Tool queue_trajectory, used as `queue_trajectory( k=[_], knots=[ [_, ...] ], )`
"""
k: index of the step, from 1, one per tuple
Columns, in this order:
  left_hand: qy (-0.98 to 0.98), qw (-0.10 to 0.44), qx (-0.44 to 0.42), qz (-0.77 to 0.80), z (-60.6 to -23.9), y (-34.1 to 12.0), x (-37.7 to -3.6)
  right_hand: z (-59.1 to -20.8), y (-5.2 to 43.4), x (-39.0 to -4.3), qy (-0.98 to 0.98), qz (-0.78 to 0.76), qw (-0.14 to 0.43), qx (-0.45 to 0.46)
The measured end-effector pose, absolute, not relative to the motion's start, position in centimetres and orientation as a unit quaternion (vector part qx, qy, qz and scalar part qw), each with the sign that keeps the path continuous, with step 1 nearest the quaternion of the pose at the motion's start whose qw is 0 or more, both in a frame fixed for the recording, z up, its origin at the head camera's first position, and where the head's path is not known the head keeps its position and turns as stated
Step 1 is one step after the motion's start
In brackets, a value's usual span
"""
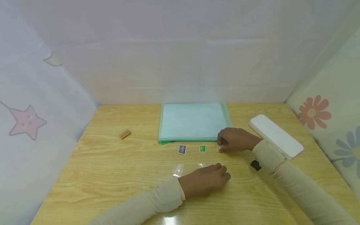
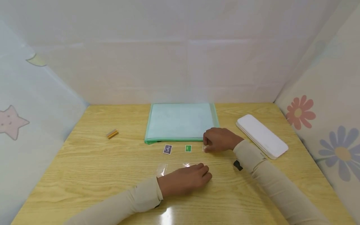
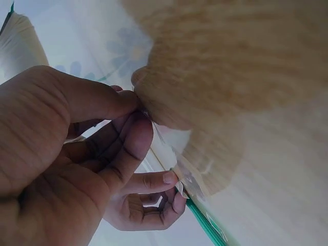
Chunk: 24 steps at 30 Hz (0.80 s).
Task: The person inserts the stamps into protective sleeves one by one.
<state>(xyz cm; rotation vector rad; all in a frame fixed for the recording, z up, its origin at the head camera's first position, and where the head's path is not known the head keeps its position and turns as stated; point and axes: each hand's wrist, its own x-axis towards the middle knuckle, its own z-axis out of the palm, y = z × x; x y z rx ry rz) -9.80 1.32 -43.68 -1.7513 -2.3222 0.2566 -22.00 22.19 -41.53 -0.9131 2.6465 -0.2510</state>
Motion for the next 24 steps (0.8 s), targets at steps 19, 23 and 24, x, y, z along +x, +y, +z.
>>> queue_trajectory(
  k=[19, 23, 24],
  knots=[
    [-0.843, 0.068, -0.524, -0.106, -40.7, 0.0, -11.0, -41.8, 22.7, -22.1, 0.907, -0.153, 0.167, -0.355],
    [-0.844, 0.034, -0.469, -0.257, -39.6, -1.1, -11.9, -41.9, 22.7, -22.2, 0.903, -0.156, 0.165, -0.364],
    [-0.841, 0.032, -0.46, -0.284, -39.5, -1.4, -12.1, -41.9, 22.6, -22.3, 0.902, -0.158, 0.164, -0.366]
  ],
)
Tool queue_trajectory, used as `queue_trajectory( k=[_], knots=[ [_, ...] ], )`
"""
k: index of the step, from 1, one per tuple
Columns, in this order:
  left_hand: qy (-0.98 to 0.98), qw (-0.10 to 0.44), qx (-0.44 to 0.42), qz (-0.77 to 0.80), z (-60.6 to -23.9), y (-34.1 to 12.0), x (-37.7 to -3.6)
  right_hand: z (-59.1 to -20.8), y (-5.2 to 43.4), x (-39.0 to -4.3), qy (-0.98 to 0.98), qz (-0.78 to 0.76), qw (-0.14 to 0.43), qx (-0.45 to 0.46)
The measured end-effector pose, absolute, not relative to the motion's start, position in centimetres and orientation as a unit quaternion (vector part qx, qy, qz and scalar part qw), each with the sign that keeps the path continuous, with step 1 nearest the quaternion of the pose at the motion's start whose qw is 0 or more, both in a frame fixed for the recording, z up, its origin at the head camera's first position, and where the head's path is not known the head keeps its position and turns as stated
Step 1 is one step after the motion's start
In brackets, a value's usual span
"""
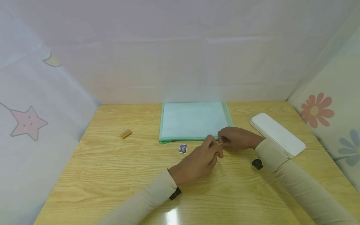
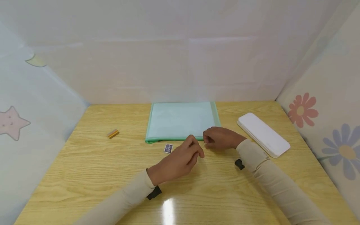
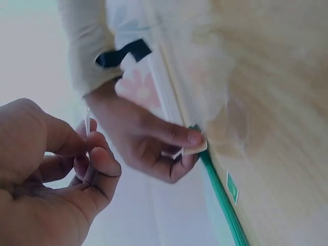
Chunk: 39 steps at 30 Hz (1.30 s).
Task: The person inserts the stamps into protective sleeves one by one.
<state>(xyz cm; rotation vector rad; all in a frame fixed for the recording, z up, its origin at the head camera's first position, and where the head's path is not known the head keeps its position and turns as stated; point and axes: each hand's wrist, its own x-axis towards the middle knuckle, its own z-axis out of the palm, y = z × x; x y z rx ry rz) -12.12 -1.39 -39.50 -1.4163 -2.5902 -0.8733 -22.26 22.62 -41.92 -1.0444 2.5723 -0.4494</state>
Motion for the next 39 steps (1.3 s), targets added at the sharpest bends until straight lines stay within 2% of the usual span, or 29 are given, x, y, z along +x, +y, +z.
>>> queue_trajectory(
  k=[7, 14, 19, 30, 39],
  knots=[
    [-0.825, 0.026, -0.4, -0.398, -38.7, -3.1, -13.3, -41.8, 22.3, -22.2, 0.897, -0.197, 0.143, -0.368],
    [-0.801, 0.077, -0.323, -0.498, -38.0, -4.7, -14.6, -40.5, 21.4, -21.9, 0.881, -0.309, 0.064, -0.351],
    [-0.792, 0.084, -0.283, -0.534, -37.8, -5.2, -14.9, -39.0, 20.4, -21.0, 0.875, -0.365, 0.026, -0.318],
    [-0.786, 0.104, -0.255, -0.553, -37.6, -5.4, -15.1, -34.7, 17.5, -16.8, 0.802, -0.525, 0.002, -0.284],
    [-0.785, 0.11, -0.251, -0.556, -37.8, -5.5, -15.2, -35.5, 17.2, -17.2, 0.783, -0.532, -0.033, -0.321]
  ],
)
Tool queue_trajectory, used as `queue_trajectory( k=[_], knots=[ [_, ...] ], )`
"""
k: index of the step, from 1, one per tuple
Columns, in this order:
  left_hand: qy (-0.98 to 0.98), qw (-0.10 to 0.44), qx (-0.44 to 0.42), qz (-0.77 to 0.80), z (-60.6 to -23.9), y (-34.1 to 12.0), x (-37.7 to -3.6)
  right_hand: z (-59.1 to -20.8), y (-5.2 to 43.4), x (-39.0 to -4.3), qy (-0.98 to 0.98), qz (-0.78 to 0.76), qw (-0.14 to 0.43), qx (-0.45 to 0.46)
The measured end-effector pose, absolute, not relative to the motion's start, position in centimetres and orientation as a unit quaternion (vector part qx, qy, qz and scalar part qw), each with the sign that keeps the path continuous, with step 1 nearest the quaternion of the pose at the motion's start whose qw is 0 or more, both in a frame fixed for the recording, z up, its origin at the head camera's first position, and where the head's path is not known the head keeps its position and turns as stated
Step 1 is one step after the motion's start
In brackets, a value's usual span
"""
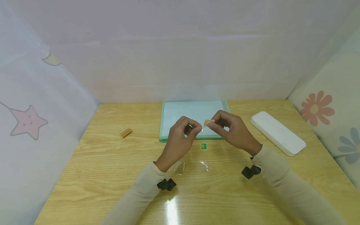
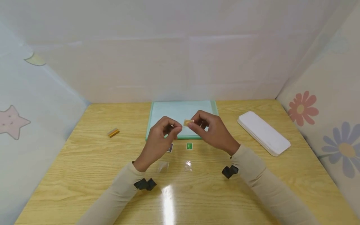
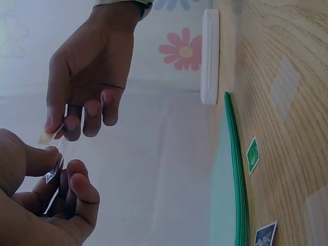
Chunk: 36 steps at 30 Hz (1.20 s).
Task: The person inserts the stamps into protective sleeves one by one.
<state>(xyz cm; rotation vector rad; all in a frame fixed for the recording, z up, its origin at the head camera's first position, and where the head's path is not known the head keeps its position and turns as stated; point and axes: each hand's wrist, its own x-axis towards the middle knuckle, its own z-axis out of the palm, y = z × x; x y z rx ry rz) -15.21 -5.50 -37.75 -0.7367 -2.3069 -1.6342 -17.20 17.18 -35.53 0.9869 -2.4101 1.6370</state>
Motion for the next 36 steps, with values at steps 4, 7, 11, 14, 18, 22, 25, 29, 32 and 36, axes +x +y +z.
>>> queue_trajectory(
  k=[4, 7, 11, 14, 18, 22, 25, 29, 32, 36],
  knots=[
    [-0.783, 0.112, -0.249, -0.558, -37.8, -5.5, -15.2, -34.7, 16.8, -16.7, -0.786, 0.524, 0.038, 0.324],
    [-0.783, 0.117, -0.25, -0.558, -37.7, -5.5, -15.2, -33.7, 16.4, -16.1, -0.789, 0.518, 0.043, 0.328],
    [-0.783, 0.125, -0.252, -0.555, -37.6, -5.5, -15.3, -33.0, 16.2, -15.8, -0.79, 0.51, 0.053, 0.337],
    [-0.784, 0.126, -0.252, -0.553, -37.6, -5.5, -15.3, -33.1, 16.2, -15.9, -0.788, 0.507, 0.06, 0.344],
    [-0.784, 0.126, -0.251, -0.553, -37.6, -5.5, -15.2, -34.4, 16.6, -16.7, -0.785, 0.508, 0.061, 0.348],
    [-0.786, 0.126, -0.248, -0.553, -37.6, -5.6, -15.1, -35.4, 17.0, -17.5, -0.784, 0.505, 0.06, 0.355],
    [-0.787, 0.124, -0.246, -0.552, -37.6, -5.6, -15.1, -35.7, 17.2, -17.7, -0.785, 0.5, 0.063, 0.361],
    [-0.789, 0.123, -0.244, -0.551, -37.6, -5.7, -15.1, -35.7, 17.2, -17.7, -0.789, 0.492, 0.064, 0.362],
    [-0.789, 0.124, -0.244, -0.55, -37.6, -5.7, -15.1, -35.6, 17.2, -17.7, -0.792, 0.487, 0.064, 0.362],
    [-0.788, 0.125, -0.243, -0.551, -37.6, -5.7, -15.1, -35.6, 17.1, -17.8, -0.793, 0.484, 0.063, 0.365]
  ],
)
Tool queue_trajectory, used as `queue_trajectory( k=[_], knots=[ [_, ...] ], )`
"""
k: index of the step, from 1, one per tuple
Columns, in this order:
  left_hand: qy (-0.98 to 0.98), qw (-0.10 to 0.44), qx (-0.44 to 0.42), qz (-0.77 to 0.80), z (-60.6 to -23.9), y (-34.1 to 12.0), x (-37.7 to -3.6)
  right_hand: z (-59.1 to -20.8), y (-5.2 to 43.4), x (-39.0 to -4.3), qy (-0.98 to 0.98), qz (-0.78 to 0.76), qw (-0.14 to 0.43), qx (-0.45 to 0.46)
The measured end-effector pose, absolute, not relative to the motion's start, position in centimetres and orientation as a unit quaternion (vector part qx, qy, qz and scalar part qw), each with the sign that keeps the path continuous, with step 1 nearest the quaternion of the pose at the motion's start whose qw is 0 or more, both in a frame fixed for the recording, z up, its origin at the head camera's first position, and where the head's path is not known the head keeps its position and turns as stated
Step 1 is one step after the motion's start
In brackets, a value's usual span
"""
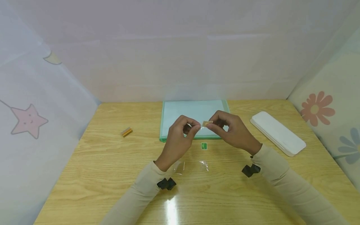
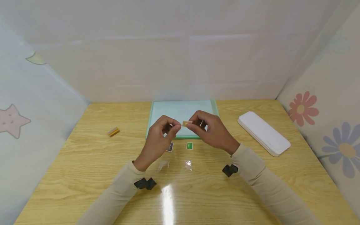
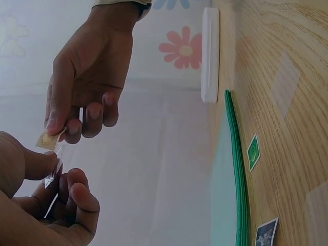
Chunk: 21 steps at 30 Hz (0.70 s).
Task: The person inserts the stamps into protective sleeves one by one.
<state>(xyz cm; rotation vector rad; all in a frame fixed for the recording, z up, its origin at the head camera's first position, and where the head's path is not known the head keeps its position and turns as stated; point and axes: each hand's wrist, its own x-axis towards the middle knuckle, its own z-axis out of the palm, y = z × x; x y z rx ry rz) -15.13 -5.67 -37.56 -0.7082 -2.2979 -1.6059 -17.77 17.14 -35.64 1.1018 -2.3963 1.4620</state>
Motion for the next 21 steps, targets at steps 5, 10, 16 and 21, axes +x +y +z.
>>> queue_trajectory(
  k=[5, 10, 16, 21],
  knots=[
    [-0.787, 0.125, -0.242, -0.553, -37.6, -5.7, -15.1, -35.1, 16.8, -17.4, -0.798, 0.475, 0.069, 0.364],
    [-0.781, 0.129, -0.243, -0.56, -37.6, -5.6, -15.1, -33.2, 16.1, -16.2, -0.806, 0.455, 0.085, 0.369],
    [-0.783, 0.132, -0.24, -0.559, -37.6, -5.7, -15.2, -34.4, 16.6, -17.2, -0.816, 0.432, 0.094, 0.373],
    [-0.786, 0.137, -0.235, -0.554, -37.7, -5.7, -15.2, -35.1, 16.9, -17.8, -0.821, 0.421, 0.093, 0.374]
  ],
)
